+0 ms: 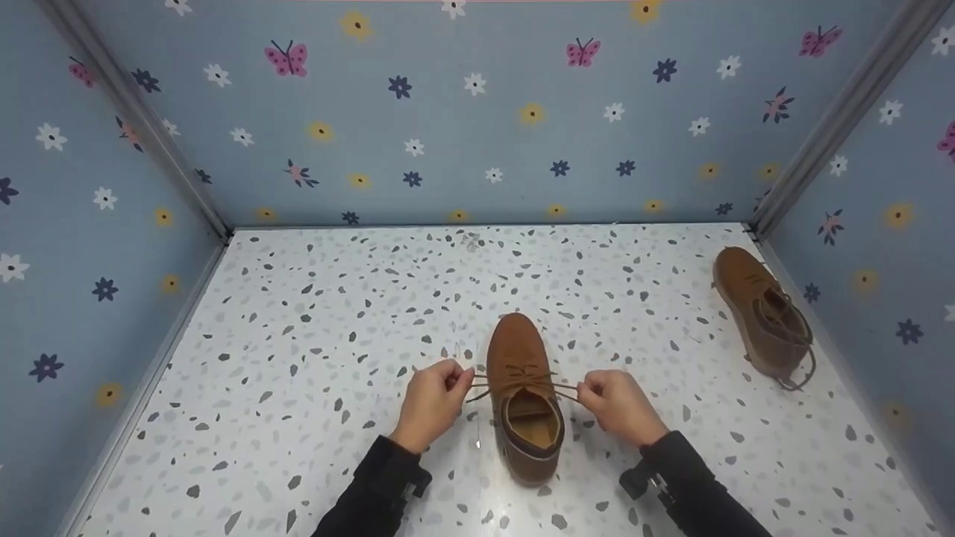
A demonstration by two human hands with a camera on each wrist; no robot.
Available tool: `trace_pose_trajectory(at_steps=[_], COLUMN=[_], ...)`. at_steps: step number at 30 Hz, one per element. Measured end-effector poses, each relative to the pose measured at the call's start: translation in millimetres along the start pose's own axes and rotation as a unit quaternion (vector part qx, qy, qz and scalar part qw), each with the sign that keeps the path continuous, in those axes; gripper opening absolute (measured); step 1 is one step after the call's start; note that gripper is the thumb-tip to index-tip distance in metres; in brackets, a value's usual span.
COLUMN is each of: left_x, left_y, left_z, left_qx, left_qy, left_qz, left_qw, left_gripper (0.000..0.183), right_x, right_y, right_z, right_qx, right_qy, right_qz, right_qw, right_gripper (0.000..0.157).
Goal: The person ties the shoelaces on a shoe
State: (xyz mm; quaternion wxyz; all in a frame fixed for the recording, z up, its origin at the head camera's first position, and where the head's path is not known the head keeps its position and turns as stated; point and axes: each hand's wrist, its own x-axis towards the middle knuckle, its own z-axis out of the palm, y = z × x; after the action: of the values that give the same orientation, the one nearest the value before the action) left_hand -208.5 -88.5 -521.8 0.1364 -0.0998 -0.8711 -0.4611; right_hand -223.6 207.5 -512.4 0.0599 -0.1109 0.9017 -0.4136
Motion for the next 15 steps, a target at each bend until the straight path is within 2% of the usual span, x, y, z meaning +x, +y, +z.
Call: trace_pose_trajectory(at_steps=[5,10,15], left_x=[-5.0,-5.7,-5.9], left_y=[-6.2,-8.6,-7.9], left_z=[1.8,3.3,3.8], left_qx=[-0.013,-0.025,-0.015], left_qy=[-0.009,-0.016,-0.020], left_qz=[-0.026,-0.037,-0.052], left_qw=[0.9995,0.9989,0.9984], left_gripper=[0.027,0.027,0.027], right_x=[-2.3,-3.2,-3.0], right_y=[-0.2,-0.1,1.8], right_z=[2.6,3.4,4.5], right_qx=[0.000,-0.017,-0.029], right_qy=[0.003,0.009,0.009], right_qz=[0.030,0.030,0.029], right_qw=[1.000,0.999,0.999], right_gripper=[0.033,0.035,0.034])
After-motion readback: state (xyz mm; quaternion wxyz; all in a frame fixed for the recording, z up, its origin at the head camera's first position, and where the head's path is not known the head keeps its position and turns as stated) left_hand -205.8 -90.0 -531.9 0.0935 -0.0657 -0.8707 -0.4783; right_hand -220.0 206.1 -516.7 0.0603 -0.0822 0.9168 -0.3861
